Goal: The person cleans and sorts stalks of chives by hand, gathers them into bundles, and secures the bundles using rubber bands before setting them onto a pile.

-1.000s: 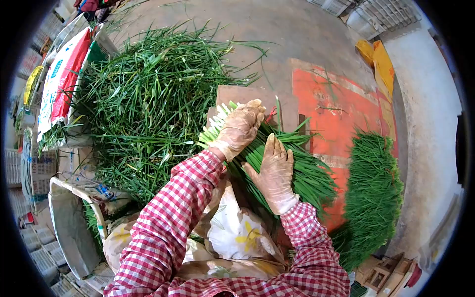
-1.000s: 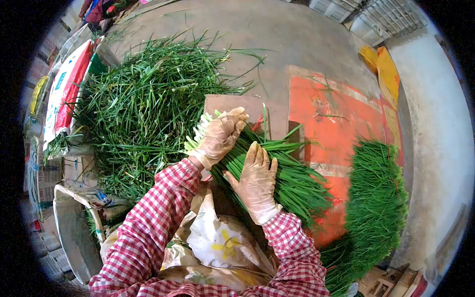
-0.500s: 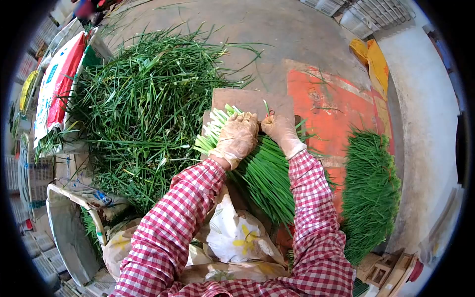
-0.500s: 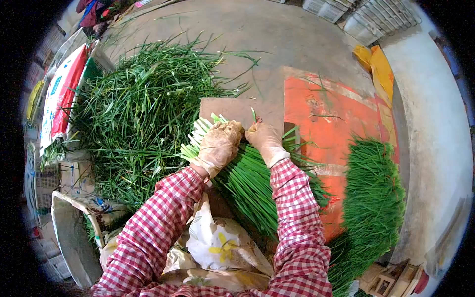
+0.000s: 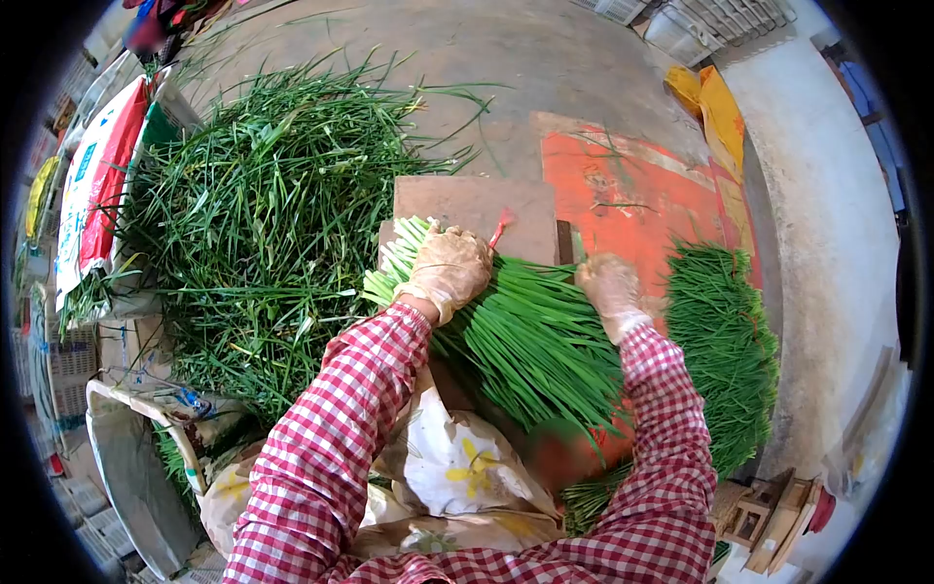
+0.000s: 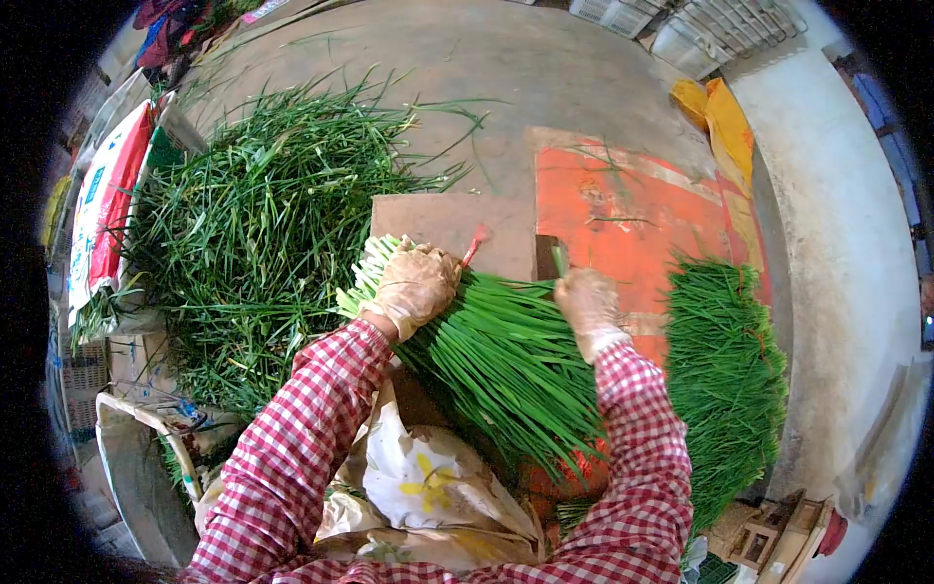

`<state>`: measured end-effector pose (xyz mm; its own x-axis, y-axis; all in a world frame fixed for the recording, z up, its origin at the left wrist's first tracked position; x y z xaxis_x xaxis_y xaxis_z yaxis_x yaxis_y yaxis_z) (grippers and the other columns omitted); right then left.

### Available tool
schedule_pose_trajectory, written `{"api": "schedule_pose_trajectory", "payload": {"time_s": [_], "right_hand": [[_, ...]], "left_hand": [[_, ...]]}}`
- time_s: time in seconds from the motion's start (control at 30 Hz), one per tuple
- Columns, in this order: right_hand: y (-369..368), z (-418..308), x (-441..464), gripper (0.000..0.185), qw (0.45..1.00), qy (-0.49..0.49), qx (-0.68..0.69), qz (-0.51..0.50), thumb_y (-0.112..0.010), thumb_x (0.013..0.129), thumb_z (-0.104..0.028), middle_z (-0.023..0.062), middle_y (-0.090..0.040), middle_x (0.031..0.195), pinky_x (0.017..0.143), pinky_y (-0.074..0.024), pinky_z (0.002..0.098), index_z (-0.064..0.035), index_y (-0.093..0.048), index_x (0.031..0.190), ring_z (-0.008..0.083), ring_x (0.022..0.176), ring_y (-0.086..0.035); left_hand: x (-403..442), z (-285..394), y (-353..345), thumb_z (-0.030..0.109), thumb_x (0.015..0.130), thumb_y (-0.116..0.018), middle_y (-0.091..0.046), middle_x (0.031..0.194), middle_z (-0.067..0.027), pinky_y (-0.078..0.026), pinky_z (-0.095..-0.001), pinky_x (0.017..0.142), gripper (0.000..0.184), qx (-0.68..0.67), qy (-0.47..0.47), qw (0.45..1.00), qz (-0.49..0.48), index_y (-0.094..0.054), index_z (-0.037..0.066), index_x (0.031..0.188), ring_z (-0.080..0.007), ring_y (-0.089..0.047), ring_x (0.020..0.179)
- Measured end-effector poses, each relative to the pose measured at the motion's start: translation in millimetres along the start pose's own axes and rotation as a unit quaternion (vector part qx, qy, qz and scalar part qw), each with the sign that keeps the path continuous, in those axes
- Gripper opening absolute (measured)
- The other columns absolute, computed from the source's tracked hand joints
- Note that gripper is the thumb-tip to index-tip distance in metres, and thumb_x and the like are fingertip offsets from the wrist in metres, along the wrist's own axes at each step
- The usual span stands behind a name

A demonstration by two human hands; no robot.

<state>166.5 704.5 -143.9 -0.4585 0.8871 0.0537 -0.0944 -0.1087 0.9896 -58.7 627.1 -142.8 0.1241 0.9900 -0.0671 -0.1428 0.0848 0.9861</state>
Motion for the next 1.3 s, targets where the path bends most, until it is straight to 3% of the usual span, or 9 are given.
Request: {"api": "schedule_pose_trajectory", "payload": {"time_s": [0.17, 0.27, 0.43, 0.6, 0.7, 0.9, 1.1, 1.2, 1.3], "right_hand": [[-12.0, 95.4, -27.8, 0.013, 0.986, 0.034, -0.161, 0.042, -0.062, 0.077, -0.02, 0.0088, -0.062, 0.065, 0.057, -0.0483, 0.0409, -0.0079, -0.063, 0.07, 0.0262, 0.06, -0.062], [-27.2, 159.6, -23.1, 0.018, 0.932, -0.265, -0.22, -0.112, -0.056, 0.082, -0.01, 0.0107, -0.067, 0.076, 0.06, -0.0521, 0.0374, -0.0057, -0.065, 0.098, 0.0241, 0.066, -0.067], [81.7, -4.1, 33.5, 0.019, 0.957, 0.059, 0.099, 0.267, -0.062, 0.084, -0.015, 0.0114, -0.064, 0.084, 0.063, -0.0503, 0.0384, -0.0136, -0.062, 0.103, 0.0273, 0.076, -0.063], [57.2, -113.4, 74.1, 0.047, 0.962, -0.109, 0.125, -0.219, -0.056, 0.083, -0.048, 0.0196, -0.063, 0.107, 0.087, -0.0471, 0.0435, -0.0073, -0.068, 0.102, 0.0337, 0.103, -0.06], [21.0, -117.6, 85.3, 0.044, 0.949, -0.123, 0.096, -0.273, -0.058, 0.081, -0.045, 0.0182, -0.065, 0.107, 0.087, -0.0479, 0.0426, -0.0076, -0.069, 0.101, 0.0339, 0.103, -0.06], [-4.7, -131.6, 91.9, 0.03, 0.968, -0.113, 0.173, -0.143, -0.055, 0.084, -0.03, 0.019, -0.067, 0.095, 0.076, -0.0503, 0.0405, -0.0061, -0.069, 0.095, 0.0312, 0.088, -0.066], [-43.5, -126.5, 64.6, 0.031, 0.832, -0.073, 0.55, 0.033, -0.056, 0.087, -0.034, 0.0164, -0.064, 0.073, 0.063, -0.047, 0.0383, -0.004, -0.064, 0.085, 0.0276, 0.066, -0.064], [-47.6, -133.9, 66.9, 0.029, 0.721, -0.037, 0.69, -0.054, -0.055, 0.09, -0.031, 0.0129, -0.066, 0.074, 0.058, -0.0466, 0.0319, -0.0027, -0.064, 0.086, 0.0197, 0.063, -0.064], [-5.0, -144.2, 56.3, 0.024, 0.719, -0.098, 0.681, -0.096, -0.054, 0.092, -0.024, 0.0088, -0.067, 0.076, 0.054, -0.0457, 0.0267, -0.0027, -0.063, 0.088, 0.0135, 0.063, -0.064]], "left_hand": [[-14.5, 1.8, 5.5, 0.028, 0.093, -0.044, -0.066, 0.082, -0.0114, -0.041, -0.0436, 0.087, 0.031, -0.03, -0.019, 0.992, 0.122, -0.064, 0.008, 0.082, -0.0276, -0.061, 0.09], [-15.8, 0.9, 4.5, 0.031, 0.092, -0.042, -0.067, 0.086, -0.012, -0.041, -0.0454, 0.089, 0.036, -0.03, -0.02, 0.991, 0.127, -0.066, 0.005, 0.084, -0.0285, -0.061, 0.091], [-5.6, 3.8, 7.2, 0.029, 0.092, -0.045, -0.066, 0.079, -0.0103, -0.044, -0.0409, 0.082, 0.031, 0.008, 0.008, 0.998, 0.067, -0.065, 0.009, 0.08, -0.026, -0.063, 0.084], [-1.9, 4.3, 11.2, 0.03, 0.092, -0.045, -0.068, 0.082, -0.0093, -0.044, -0.0399, 0.082, 0.031, -0.001, 0.041, 0.999, 0.031, -0.067, 0.009, 0.087, -0.0265, -0.063, 0.085], [-0.7, 3.5, 8.9, 0.029, 0.091, -0.046, -0.068, 0.085, -0.0092, -0.044, -0.0406, 0.083, 0.03, 0.002, 0.057, 0.998, 0.013, -0.068, 0.009, 0.089, -0.0262, -0.063, 0.087], [-8.6, 3.0, 3.0, 0.026, 0.085, -0.052, -0.068, 0.085, -0.0095, -0.045, -0.0414, 0.08, 0.024, -0.015, 0.102, 0.993, 0.052, -0.07, 0.01, 0.082, -0.0266, -0.063, 0.091], [-24.3, -8.6, 40.9, 0.029, 0.094, -0.049, -0.063, 0.066, -0.0164, -0.051, -0.0376, 0.058, 0.034, -0.248, 0.125, 0.95, 0.146, -0.066, 0.002, 0.084, -0.0241, -0.063, 0.061], [-53.4, -22.9, 71.0, 0.029, 0.094, -0.051, -0.065, 0.082, -0.0174, -0.048, -0.039, 0.065, 0.032, -0.499, -0.017, 0.816, 0.292, -0.06, -0.002, 0.098, -0.0312, -0.061, 0.07], [-108.8, -46.3, 118.9, 0.015, 0.091, -0.057, -0.068, 0.09, -0.0107, -0.052, -0.0282, 0.071, 0.02, -0.517, -0.02, 0.816, 0.259, -0.065, -0.001, 0.098, -0.0151, -0.063, 0.077]]}}
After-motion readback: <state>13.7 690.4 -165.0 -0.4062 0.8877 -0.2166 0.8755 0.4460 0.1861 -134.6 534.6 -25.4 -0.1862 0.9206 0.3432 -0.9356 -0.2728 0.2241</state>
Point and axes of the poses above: each hand's wrist, its own x-axis towards the middle knuckle, its own y-axis out of the back of the hand, z = x × y, the point moved 5 cm from there along x, towards the middle knuckle
